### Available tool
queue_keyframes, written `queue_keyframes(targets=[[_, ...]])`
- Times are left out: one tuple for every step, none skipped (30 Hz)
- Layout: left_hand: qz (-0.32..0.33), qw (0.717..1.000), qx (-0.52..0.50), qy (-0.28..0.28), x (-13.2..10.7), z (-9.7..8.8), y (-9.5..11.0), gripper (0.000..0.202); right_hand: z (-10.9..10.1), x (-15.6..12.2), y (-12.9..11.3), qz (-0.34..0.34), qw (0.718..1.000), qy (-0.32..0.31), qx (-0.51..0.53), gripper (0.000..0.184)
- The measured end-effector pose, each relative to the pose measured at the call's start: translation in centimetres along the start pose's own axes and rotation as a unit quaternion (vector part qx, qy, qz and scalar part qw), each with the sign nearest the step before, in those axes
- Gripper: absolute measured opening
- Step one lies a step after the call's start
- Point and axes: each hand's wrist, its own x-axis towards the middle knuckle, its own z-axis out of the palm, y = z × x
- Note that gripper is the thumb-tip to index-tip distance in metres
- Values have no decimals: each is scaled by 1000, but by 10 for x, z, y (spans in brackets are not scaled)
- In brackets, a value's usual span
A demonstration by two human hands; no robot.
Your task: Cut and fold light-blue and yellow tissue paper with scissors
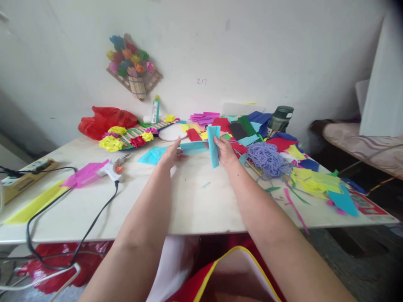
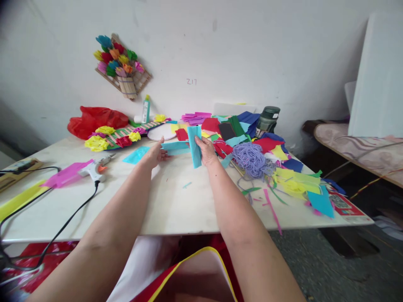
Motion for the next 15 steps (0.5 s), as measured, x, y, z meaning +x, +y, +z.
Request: queue_keyframes(targets=[[-12,999,-25,-23,-3,0,2,62,-1,0,0,-2,1000,-6,4,44],[-18,997,-50,-52,-6,1,4,59,-1,0,0,-1,1000,-12,6,44],[-20,994,-72,-80,-10,1,6,56,-2,0,1,2,1000,-17,4,43],[-20,991,-89,-100,-14,1,8,50,-2,0,1,6,1000,-23,1,43],[-19,988,-103,-109,-17,2,9,42,-2,0,2,10,999,-30,2,42],[-18,987,-116,-114,-19,2,10,33,-3,0,2,13,999,-39,6,41],[-16,985,-130,-116,-20,3,11,24,-3,0,2,16,999,-49,11,40],[-11,983,-143,-115,-21,3,11,16,-3,-1,3,22,998,-59,14,38],[-6,981,-157,-111,-20,4,10,11,-4,-1,3,29,997,-69,14,37],[-1,980,-168,-102,-19,4,9,11,-4,-2,3,37,996,-77,9,35],[3,980,-175,-90,-16,4,7,14,-4,-2,4,45,995,-84,-2,35],[2,982,-175,-76,-14,4,5,16,-4,-3,4,51,995,-88,-17,35],[1,983,-172,-61,-11,3,3,20,-5,-3,4,54,994,-90,-33,35],[0,985,-165,-46,-8,3,1,25,-4,-4,5,56,993,-91,-46,35],[4,988,-154,-28,-6,2,-1,30,-4,-4,5,59,992,-92,-57,35]])
